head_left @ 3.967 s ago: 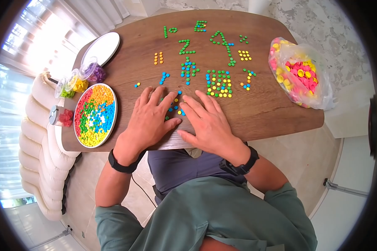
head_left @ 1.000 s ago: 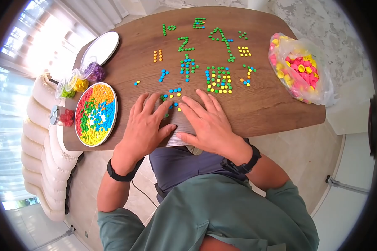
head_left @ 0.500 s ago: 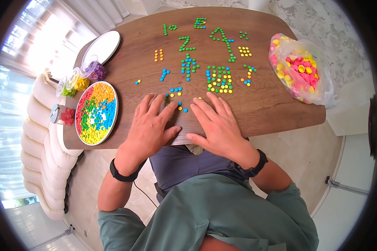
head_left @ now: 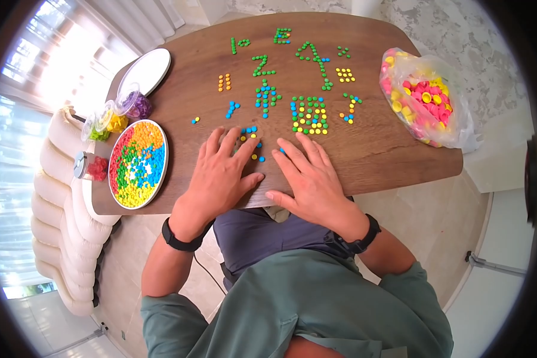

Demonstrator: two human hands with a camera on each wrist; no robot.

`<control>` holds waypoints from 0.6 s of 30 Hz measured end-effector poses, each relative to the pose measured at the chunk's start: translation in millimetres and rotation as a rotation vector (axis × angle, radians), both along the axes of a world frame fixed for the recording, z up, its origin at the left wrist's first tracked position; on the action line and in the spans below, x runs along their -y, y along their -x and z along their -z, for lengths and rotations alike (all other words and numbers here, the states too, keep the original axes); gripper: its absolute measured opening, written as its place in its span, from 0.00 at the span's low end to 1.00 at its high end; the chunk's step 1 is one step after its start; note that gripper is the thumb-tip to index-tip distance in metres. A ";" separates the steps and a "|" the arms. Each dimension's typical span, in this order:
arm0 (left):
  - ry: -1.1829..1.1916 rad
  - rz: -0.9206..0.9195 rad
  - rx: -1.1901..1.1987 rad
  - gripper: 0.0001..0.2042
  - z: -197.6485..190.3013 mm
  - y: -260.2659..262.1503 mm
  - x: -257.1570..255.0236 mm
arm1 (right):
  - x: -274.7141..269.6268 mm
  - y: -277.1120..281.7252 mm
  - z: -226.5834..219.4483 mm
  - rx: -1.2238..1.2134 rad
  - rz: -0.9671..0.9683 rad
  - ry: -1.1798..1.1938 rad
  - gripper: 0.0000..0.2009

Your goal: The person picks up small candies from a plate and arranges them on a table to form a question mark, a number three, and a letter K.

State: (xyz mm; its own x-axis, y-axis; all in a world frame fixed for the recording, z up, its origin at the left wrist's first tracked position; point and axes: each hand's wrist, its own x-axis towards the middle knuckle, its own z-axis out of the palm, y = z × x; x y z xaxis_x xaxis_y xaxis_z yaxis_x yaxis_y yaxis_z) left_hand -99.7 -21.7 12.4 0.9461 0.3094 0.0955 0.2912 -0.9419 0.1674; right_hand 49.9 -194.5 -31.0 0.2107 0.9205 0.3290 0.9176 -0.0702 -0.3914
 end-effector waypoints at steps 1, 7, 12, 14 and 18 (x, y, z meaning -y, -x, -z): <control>0.000 -0.005 -0.007 0.33 0.6 -0.8 -0.6 | -0.8 -0.6 -0.3 -0.008 -0.001 0.003 0.36; -0.038 -0.013 0.011 0.34 -1.2 -0.7 -1.9 | -0.1 -0.6 -0.5 0.002 -0.004 -0.016 0.36; -0.045 -0.013 0.017 0.33 1.9 -2.1 -5.2 | 0.1 -0.5 -1.6 0.000 -0.006 -0.017 0.35; -0.028 -0.023 0.010 0.33 3.1 -2.7 -6.1 | 0.3 -0.3 -1.8 0.000 -0.002 -0.015 0.35; -0.016 -0.026 0.006 0.33 2.1 -0.9 -7.3 | 0.5 0.0 -1.9 -0.006 -0.003 -0.017 0.35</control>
